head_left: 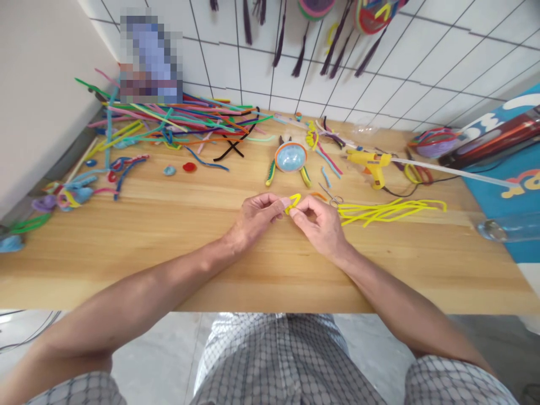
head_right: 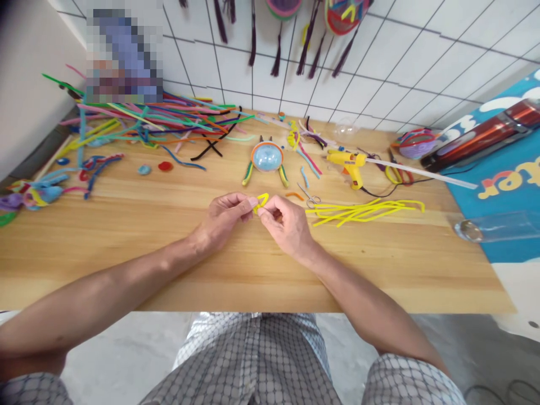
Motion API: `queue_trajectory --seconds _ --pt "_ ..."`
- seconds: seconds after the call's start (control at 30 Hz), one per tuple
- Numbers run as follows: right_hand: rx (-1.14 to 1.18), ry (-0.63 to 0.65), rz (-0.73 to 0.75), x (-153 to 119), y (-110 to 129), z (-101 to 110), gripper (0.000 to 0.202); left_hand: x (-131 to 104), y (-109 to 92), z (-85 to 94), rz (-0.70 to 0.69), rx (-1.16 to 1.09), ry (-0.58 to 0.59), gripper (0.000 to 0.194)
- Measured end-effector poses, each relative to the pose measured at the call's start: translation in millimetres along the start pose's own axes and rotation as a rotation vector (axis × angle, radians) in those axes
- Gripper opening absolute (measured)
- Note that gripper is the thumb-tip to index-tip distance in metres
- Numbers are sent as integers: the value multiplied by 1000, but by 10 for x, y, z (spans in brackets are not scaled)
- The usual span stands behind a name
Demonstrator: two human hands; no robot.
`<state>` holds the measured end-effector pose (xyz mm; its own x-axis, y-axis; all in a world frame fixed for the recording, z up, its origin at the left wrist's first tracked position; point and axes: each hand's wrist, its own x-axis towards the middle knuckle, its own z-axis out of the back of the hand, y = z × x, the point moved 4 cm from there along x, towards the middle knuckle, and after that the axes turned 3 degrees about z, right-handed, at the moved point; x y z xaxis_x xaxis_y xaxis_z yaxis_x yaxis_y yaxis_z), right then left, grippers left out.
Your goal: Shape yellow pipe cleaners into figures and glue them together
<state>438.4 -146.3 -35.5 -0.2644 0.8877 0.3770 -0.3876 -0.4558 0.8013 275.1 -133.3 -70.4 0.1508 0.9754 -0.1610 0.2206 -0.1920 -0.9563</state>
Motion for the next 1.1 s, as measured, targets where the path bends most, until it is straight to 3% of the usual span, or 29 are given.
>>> queue_trajectory --seconds 0.13,0.37,0.57,0.93,1.0,1.1 --pt "-40 -18 27 0 5 21 22 -4 -26 1 -25 20 1 37" --pt "-253 -28 198 -25 23 15 18 10 15 4 -23 14 9 35" --pt "-212 -66 162 -6 13 48 16 35 -2 -14 56 -61 49 47" --pt "-455 -55 295 -40 9 1 20 11 -44 8 28 9 29 32" --pt "-485 -40 281 -41 13 -2 21 8 -31 12 29 -3 8 28" --pt "-354 -43 194 -23 22 30 18 8 -23 8 44 -34 -3 27"
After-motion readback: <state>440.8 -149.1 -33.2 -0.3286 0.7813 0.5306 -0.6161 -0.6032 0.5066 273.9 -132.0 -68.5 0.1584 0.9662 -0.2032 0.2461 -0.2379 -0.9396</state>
